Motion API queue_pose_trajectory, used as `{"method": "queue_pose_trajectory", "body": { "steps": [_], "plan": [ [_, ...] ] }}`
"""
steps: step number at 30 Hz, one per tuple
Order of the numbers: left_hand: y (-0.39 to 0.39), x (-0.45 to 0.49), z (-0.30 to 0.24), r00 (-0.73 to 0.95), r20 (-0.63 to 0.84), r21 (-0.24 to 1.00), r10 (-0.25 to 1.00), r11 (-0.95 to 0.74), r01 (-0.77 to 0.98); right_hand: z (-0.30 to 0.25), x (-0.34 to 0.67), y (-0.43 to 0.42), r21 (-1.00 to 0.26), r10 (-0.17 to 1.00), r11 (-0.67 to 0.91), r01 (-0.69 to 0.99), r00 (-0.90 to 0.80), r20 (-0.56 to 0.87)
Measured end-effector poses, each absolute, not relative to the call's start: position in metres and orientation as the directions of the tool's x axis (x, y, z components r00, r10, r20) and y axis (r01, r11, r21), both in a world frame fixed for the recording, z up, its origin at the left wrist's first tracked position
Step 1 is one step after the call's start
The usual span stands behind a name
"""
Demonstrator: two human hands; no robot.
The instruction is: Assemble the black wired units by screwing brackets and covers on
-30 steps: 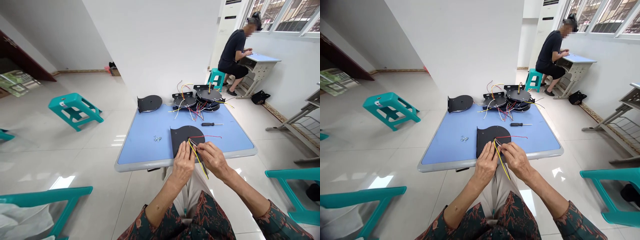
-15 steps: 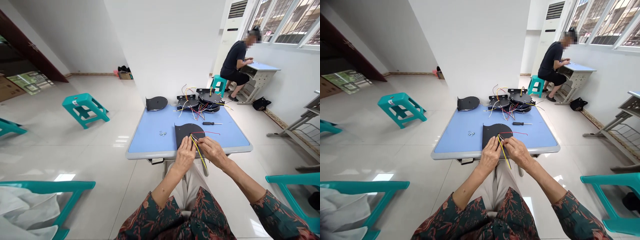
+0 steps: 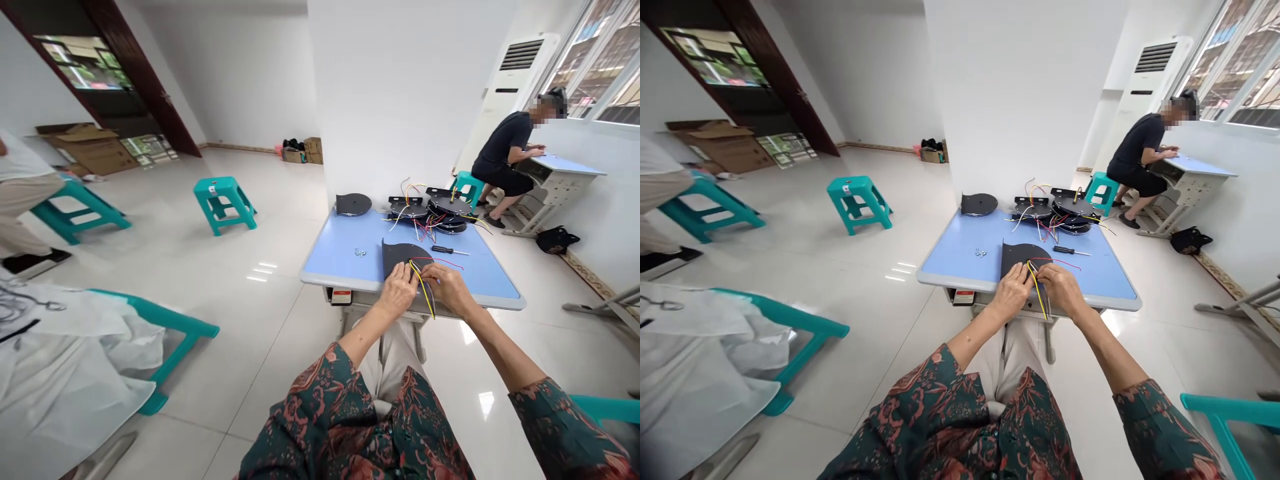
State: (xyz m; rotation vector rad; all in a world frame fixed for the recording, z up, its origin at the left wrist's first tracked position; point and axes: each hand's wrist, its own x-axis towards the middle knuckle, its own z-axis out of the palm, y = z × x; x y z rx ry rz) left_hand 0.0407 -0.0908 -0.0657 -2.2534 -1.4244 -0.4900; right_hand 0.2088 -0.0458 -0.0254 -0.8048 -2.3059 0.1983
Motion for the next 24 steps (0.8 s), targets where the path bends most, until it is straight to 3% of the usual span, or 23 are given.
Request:
{"method": "queue_pose_trajectory", "body": {
  "steps": [5,10,24],
  "plan": [
    [-0.090,0.041,-0.062,0.397,0.483,-0.156,0.781,-0.369,0.916,-0.011,0.205,-0.044,-0.424,0.740,0.672,0.607,-0.530,0.415],
    [-0.090,0.041,-0.061,0.397,0.490,-0.161,0.776,-0.366,0.916,-0.004,0.201,-0.043,-0.440,0.804,0.593,0.674,-0.473,0.359],
    [-0.087,0.040,-0.067,0.404,0.520,-0.170,0.753,-0.372,0.912,-0.011,0.194,-0.048,-0.471,0.856,0.512,0.718,-0.382,0.349]
  ]
}}
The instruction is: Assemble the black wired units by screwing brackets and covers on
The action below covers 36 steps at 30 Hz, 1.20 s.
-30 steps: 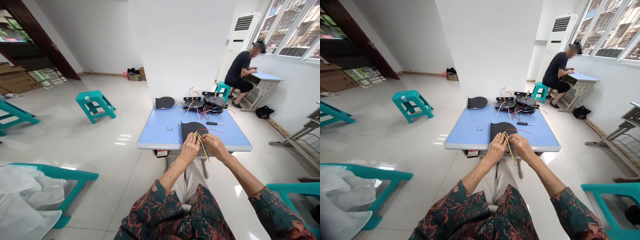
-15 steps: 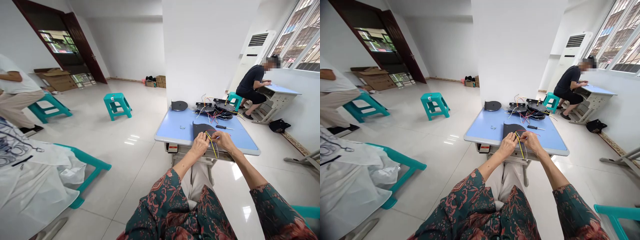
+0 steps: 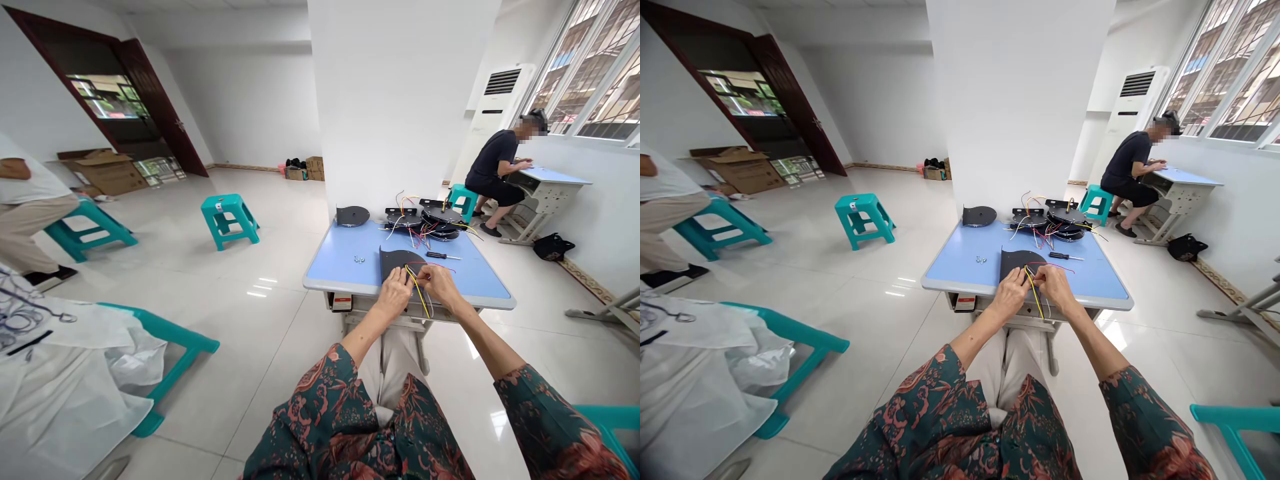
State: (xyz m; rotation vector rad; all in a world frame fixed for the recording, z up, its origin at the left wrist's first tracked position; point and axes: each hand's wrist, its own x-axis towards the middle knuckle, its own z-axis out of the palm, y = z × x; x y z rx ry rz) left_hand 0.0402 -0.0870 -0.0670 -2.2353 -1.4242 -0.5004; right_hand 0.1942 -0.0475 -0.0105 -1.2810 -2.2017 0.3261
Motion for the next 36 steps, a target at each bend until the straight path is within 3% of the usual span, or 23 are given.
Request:
{"method": "queue_pose_trajectory", "body": {
  "steps": [13,17,19,22,23,27,31,34,36],
  "plan": [
    [-0.088,0.035,-0.079,0.436,0.632,-0.223,0.640,-0.388,0.894,-0.009,0.201,-0.060,-0.486,0.860,0.500,0.717,-0.345,0.376],
    [-0.088,0.033,-0.083,0.448,0.652,-0.249,0.611,-0.386,0.888,0.006,0.218,-0.048,-0.507,0.885,0.437,0.743,-0.254,0.391],
    [-0.089,0.032,-0.084,0.448,0.665,-0.254,0.598,-0.383,0.888,0.017,0.227,-0.032,-0.434,0.901,0.367,0.823,-0.199,0.385],
    [-0.091,0.031,-0.084,0.445,0.685,-0.246,0.577,-0.392,0.887,0.027,0.232,-0.002,-0.102,0.916,0.303,0.947,-0.260,0.306],
    [-0.092,0.031,-0.085,0.444,0.689,-0.241,0.573,-0.396,0.886,0.026,0.231,0.008,-0.042,0.923,0.301,0.953,-0.280,0.265],
    [-0.093,0.030,-0.085,0.439,0.685,-0.221,0.581,-0.408,0.886,0.012,0.225,0.036,0.039,0.942,0.312,0.949,-0.314,0.120],
    [-0.095,0.029,-0.083,0.444,0.663,-0.193,0.603,-0.435,0.880,0.007,0.231,0.038,0.074,0.954,0.272,0.959,-0.279,0.108],
    [-0.095,0.029,-0.081,0.446,0.665,-0.193,0.599,-0.439,0.877,0.018,0.246,0.021,0.009,0.946,0.191,0.982,-0.186,0.264],
    [-0.095,0.028,-0.080,0.445,0.676,-0.197,0.588,-0.437,0.878,0.030,0.253,0.002,-0.269,0.853,0.200,0.942,-0.033,0.520]
  ]
}}
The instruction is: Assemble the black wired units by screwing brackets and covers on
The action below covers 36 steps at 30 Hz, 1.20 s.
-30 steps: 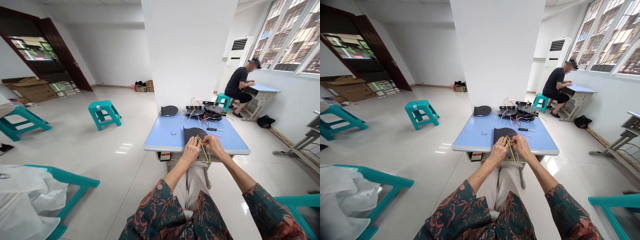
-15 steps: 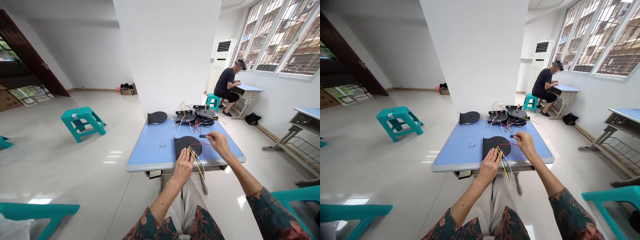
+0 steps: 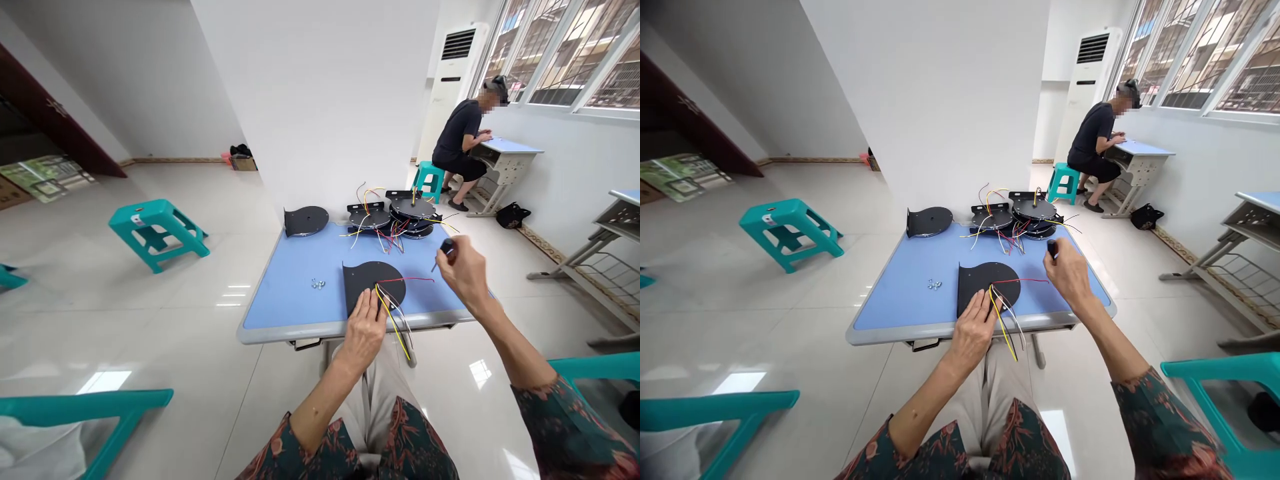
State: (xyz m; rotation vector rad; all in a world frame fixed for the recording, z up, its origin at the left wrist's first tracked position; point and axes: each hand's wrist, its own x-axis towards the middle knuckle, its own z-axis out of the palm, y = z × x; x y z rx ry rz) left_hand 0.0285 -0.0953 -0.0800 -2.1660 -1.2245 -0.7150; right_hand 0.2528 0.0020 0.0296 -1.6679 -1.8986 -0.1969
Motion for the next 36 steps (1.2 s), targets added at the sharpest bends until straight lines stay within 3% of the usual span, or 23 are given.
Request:
{"method": "queue_pose_trajectory", "body": {
  "steps": [3,6,8,14,23,36],
  "plan": [
    [-0.096,0.028,-0.078,0.445,0.681,-0.200,0.582,-0.437,0.877,0.044,0.250,-0.034,-0.597,0.724,0.401,0.694,0.159,0.671],
    [-0.097,0.028,-0.076,0.450,0.680,-0.215,0.580,-0.428,0.878,0.046,0.235,-0.063,-0.727,0.743,0.519,0.449,0.184,0.644],
    [-0.098,0.028,-0.074,0.454,0.679,-0.227,0.576,-0.424,0.877,0.039,0.224,-0.072,-0.758,0.775,0.538,0.370,0.136,0.617],
    [-0.098,0.028,-0.072,0.455,0.686,-0.225,0.568,-0.428,0.875,0.011,0.209,-0.071,-0.717,0.785,0.536,0.447,0.049,0.618],
    [-0.097,0.027,-0.078,0.448,0.682,-0.182,0.578,-0.459,0.869,0.011,0.204,-0.071,-0.609,0.745,0.570,0.551,-0.034,0.667],
    [-0.098,0.027,-0.076,0.452,0.657,-0.189,0.604,-0.449,0.873,0.005,0.207,-0.068,-0.639,0.771,0.529,0.558,-0.002,0.637]
  ]
}}
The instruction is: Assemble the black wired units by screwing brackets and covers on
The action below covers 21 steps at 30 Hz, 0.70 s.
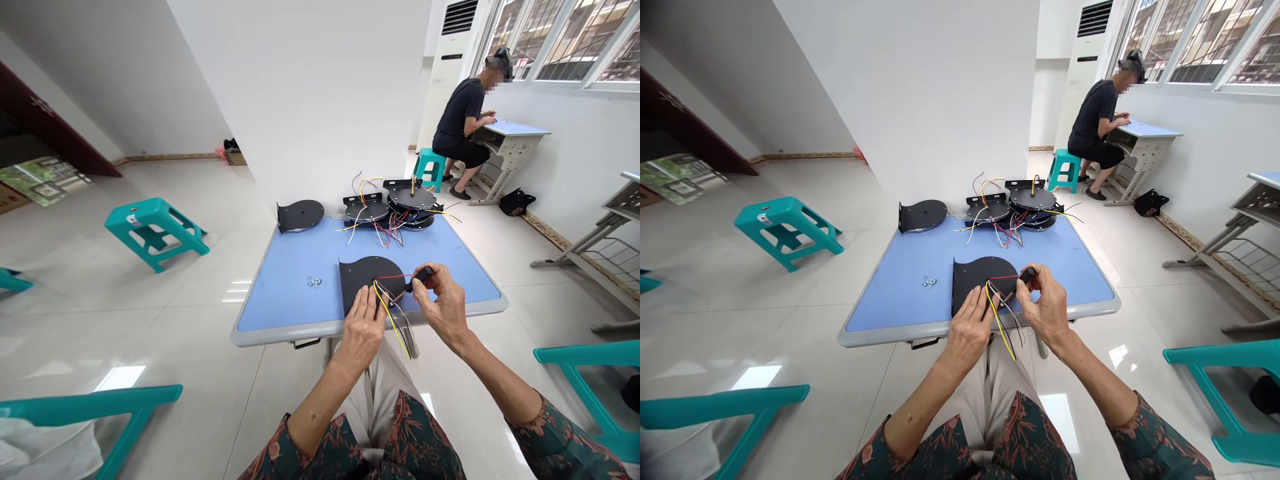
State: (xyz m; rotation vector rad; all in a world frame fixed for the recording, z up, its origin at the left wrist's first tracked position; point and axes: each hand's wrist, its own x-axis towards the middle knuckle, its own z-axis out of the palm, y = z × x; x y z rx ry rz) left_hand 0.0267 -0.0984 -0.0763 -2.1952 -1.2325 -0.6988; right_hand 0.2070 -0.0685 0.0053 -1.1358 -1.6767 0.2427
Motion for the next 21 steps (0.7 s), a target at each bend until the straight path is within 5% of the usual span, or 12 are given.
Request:
{"method": "queue_pose_trajectory", "body": {
  "steps": [13,21],
  "plan": [
    [-0.0995,0.0259,-0.0758,0.461,0.641,-0.170,0.613,-0.473,0.865,0.0135,0.2066,-0.0669,-0.528,0.713,0.642,0.556,-0.179,0.678],
    [-0.0995,0.0254,-0.0787,0.455,0.627,-0.145,0.632,-0.480,0.865,0.0139,0.2029,-0.0697,-0.630,0.779,0.576,0.521,-0.117,0.616]
  ]
}}
